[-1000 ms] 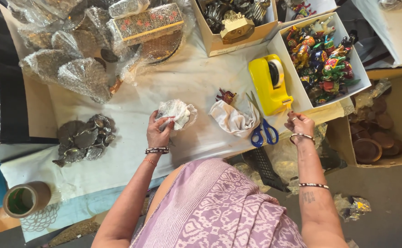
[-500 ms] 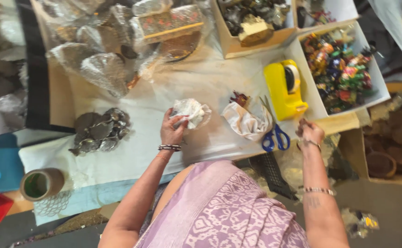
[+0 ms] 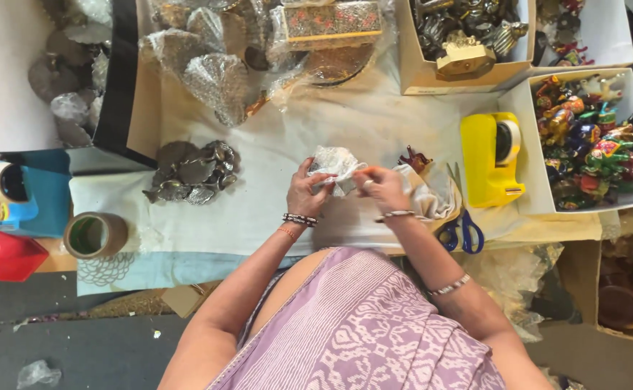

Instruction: Cleaning small decorative items with a cloth and wrapping them in protective plastic wrap.

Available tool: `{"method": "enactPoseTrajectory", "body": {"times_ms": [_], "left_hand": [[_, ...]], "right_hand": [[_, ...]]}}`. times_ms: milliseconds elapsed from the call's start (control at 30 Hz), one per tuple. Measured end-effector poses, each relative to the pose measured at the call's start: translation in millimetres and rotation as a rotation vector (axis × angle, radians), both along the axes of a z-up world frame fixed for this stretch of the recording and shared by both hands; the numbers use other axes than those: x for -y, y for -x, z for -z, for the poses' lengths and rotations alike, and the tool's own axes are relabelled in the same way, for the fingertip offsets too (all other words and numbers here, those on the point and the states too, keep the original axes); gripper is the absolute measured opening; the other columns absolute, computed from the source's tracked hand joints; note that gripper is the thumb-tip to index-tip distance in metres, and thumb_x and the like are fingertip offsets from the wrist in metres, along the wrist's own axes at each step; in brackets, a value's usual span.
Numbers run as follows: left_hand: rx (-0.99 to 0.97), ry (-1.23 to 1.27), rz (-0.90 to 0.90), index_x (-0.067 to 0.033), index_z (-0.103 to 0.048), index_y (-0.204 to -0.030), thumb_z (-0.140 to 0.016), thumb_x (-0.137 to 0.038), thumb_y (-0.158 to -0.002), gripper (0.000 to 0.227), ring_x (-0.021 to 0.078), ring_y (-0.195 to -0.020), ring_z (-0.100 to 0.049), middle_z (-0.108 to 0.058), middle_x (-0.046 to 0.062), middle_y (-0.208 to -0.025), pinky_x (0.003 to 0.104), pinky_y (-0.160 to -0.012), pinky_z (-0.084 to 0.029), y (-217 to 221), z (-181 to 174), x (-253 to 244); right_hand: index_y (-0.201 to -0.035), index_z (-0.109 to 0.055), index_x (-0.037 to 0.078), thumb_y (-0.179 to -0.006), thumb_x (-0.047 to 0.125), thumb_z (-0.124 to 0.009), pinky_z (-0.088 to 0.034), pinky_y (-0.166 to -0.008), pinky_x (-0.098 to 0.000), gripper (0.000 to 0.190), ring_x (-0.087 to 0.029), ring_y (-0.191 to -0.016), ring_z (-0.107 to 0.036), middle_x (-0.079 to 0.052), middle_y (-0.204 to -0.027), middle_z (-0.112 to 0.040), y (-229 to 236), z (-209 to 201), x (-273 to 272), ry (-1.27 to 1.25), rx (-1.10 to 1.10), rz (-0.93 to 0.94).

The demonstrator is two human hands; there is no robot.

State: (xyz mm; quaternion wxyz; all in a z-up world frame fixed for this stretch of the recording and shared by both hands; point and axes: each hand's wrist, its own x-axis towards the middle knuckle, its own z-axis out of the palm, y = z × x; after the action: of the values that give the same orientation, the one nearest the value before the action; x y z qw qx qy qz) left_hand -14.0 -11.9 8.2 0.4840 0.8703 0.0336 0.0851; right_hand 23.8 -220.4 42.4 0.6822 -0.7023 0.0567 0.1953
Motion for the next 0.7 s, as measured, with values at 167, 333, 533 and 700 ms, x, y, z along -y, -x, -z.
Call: {"method": "enactPoseTrajectory", "body": {"times_ms": [167,333,533,700], "left_hand": [[0.067,-0.018,-0.021,-0.0222,-0.081,-0.107,-0.083,-0.022,-0.08,0.027,0.0347,-0.128,-0.057,-0.058,0.014,-0.146,0.041,-0.106,-0.048,4.1,18.5,2.9],[0.027,0.008,-0.021,-0.0236,-0.078,-0.115,-0.082,-0.019,-0.079,0.037,0.0307,-0.123,-0.06,-0.068,0.008,-0.138,0.04,-0.106,-0.049,10.2,-13.2,7.5],[-0.022,0.174,-0.062,-0.0209,-0.055,-0.146,-0.077,-0.013,-0.077,0.074,0.0273,-0.126,-0.06,-0.067,0.005,-0.133,0.039,-0.109,-0.048,6.8,-9.8,4.6],[0.023,0.08,-0.04,-0.0184,-0.079,-0.107,-0.083,-0.013,-0.07,0.037,0.0312,-0.134,-0.056,-0.052,0.012,-0.15,0.039,-0.105,-0.05,4.3,-12.2,-0.3]], "right_hand": [[-0.091,-0.073,0.0,-0.095,0.019,-0.075,-0.051,-0.056,-0.0237,0.019,-0.006,-0.061,-0.06,-0.001,-0.076,-0.069,-7.5,34.1,-37.0,-0.064,0.016,-0.026],[-0.088,-0.071,0.001,-0.094,0.019,-0.077,-0.049,-0.052,-0.0229,0.02,-0.006,-0.057,-0.056,0.0,-0.07,-0.065,-4.4,22.6,-35.6,-0.044,-0.075,0.029],[-0.088,-0.072,0.002,-0.093,0.02,-0.077,-0.048,-0.052,-0.0219,0.02,-0.005,-0.056,-0.057,0.001,-0.071,-0.068,-1.1,8.3,-41.7,0.077,-0.03,0.012],[-0.088,-0.072,0.002,-0.093,0.021,-0.076,-0.046,-0.05,-0.0216,0.02,-0.004,-0.056,-0.056,0.001,-0.07,-0.067,-0.4,15.0,-40.5,0.04,-0.027,0.015]]}}
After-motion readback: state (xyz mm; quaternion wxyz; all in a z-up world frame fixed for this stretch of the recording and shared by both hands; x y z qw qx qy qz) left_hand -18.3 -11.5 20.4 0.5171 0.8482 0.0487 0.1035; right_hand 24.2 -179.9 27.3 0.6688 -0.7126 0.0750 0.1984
